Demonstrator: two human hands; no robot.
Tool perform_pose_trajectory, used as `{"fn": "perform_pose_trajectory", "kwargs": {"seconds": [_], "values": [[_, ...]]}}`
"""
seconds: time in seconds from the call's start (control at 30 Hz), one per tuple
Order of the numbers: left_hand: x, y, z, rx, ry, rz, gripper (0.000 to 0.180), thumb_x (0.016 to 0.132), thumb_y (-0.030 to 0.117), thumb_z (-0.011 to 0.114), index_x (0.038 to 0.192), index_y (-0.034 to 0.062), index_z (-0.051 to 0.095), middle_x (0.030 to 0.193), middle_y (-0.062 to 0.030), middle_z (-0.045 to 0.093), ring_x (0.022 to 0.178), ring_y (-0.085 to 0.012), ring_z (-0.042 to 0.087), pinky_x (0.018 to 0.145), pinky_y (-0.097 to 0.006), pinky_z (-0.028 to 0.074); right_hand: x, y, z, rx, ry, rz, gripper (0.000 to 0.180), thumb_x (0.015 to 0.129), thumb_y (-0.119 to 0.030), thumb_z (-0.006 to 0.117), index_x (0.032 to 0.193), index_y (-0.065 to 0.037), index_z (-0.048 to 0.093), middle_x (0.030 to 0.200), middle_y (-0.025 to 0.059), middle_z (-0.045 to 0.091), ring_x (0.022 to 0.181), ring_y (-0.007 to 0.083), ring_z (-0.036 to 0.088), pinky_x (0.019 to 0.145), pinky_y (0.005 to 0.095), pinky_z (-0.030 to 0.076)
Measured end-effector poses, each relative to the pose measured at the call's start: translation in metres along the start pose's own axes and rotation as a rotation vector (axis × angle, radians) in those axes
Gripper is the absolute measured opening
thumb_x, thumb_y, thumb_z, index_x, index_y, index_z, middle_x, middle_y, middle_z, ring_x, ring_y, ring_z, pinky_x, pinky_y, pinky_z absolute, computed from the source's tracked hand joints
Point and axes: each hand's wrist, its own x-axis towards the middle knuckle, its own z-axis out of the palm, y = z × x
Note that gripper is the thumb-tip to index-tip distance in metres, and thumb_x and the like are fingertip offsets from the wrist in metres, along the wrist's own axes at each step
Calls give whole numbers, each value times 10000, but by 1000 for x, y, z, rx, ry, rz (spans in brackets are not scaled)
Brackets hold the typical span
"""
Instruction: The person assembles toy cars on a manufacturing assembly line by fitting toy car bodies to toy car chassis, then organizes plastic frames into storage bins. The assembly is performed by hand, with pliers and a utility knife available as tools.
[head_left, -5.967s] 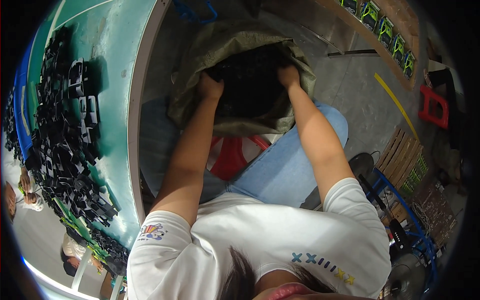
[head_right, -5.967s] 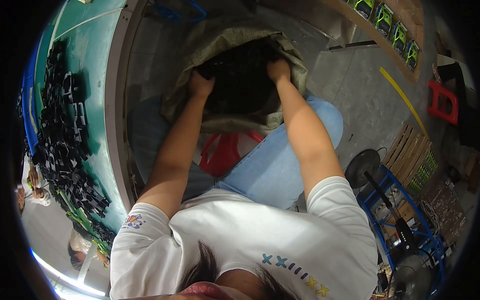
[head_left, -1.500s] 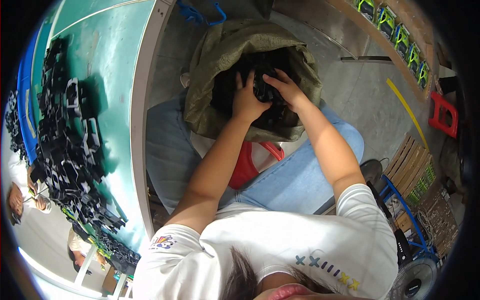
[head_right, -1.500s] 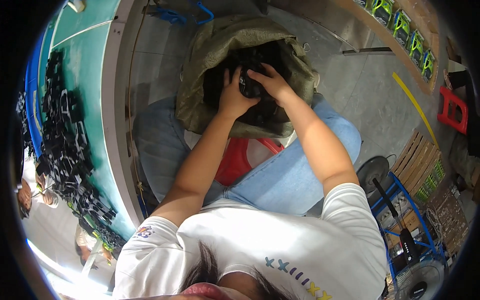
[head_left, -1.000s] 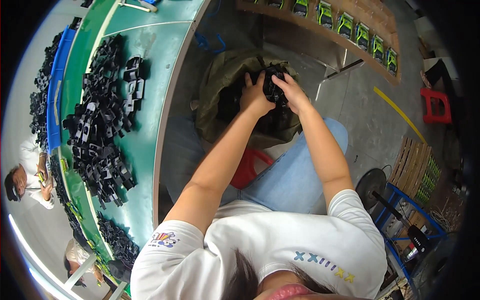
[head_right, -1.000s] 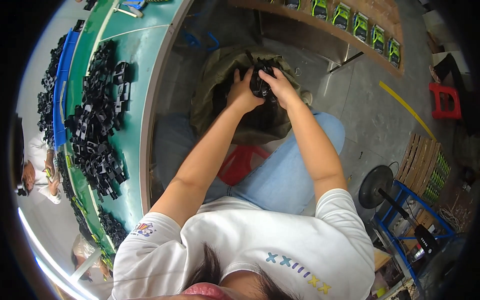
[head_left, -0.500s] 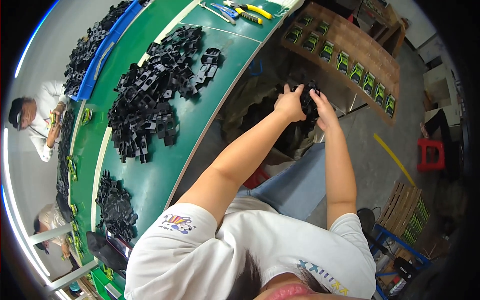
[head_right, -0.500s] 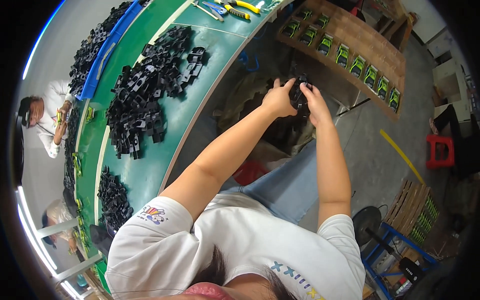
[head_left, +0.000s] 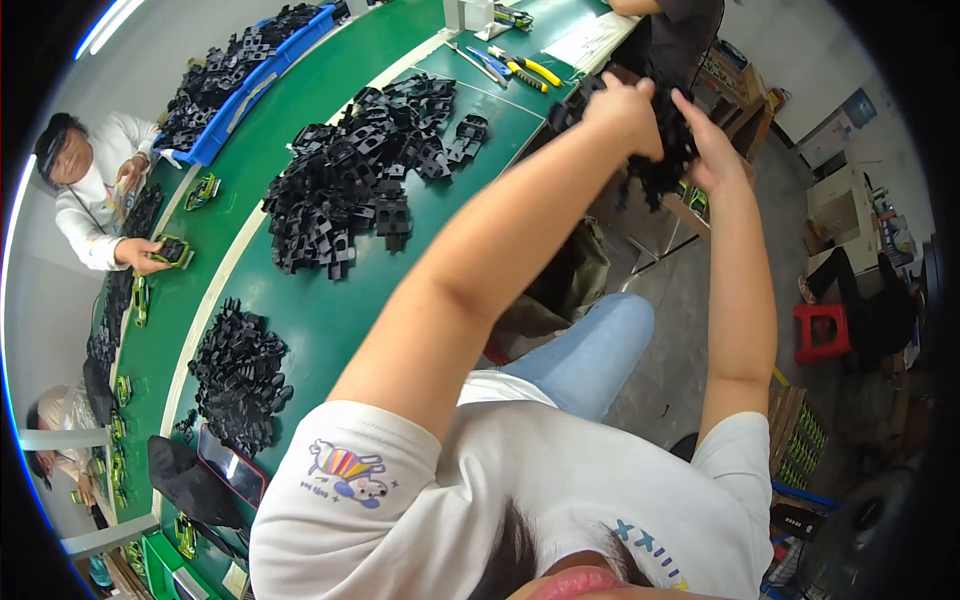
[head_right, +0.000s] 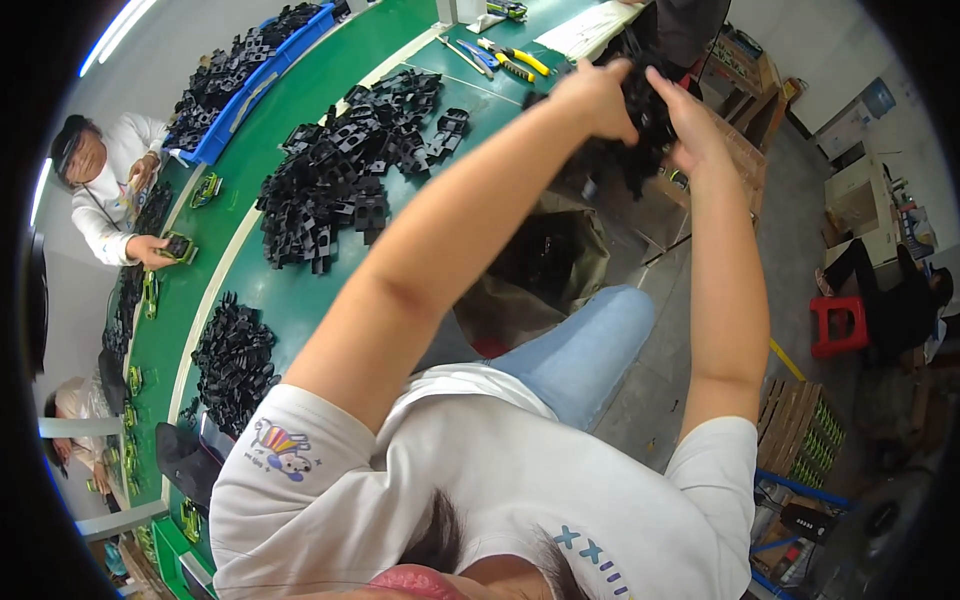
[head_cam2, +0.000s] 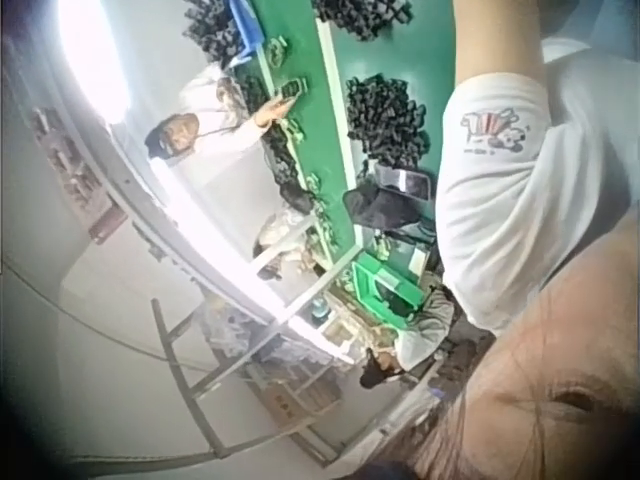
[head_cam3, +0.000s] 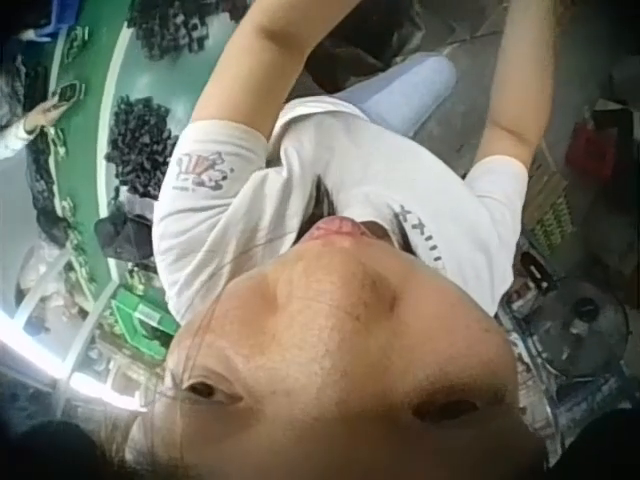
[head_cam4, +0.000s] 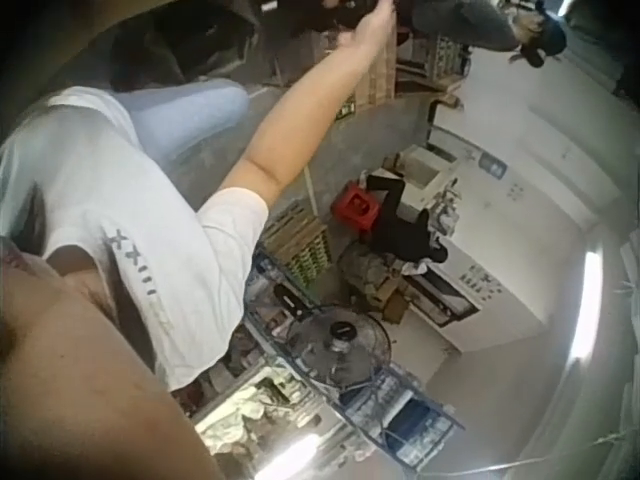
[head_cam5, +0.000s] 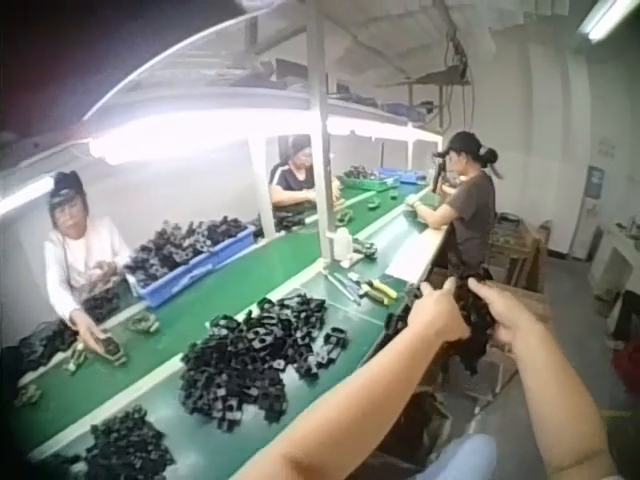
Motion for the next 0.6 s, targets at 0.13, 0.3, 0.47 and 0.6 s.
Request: {"fn": "perform_pose_trajectory", "kwargs": {"seconds": [0.13,0.3,0.47,0.6], "values": [[7,-36,-68,165,70,-3,935,482,382,795,1298,111,428,1240,-291,461,1062,-359,558,868,-376,492,36,-21,55,-2,-188,25,349,831,-462,581,954,-140,632,871,26,663,764,202,629,701,443,486],[0,-118,-118,291,155,-61,985,422,350,831,1296,99,454,1038,-181,629,940,-306,618,807,-349,507,90,-3,148,75,-392,142,347,853,-470,539,933,-142,618,828,45,656,705,229,631,656,487,491],[-14,-192,-119,307,151,-256,1021,435,362,832,1335,120,415,1138,-182,587,1031,-296,581,886,-346,464,123,34,211,-14,-461,185,320,871,-455,509,1001,-170,573,865,53,652,761,227,626,659,523,466],[-8,-216,-116,248,83,-313,1046,441,387,833,1343,85,399,1199,-195,549,1086,-285,549,915,-338,444,148,48,219,-50,-486,248,331,876,-453,500,1042,-174,562,911,45,648,825,238,616,705,550,430]]}}
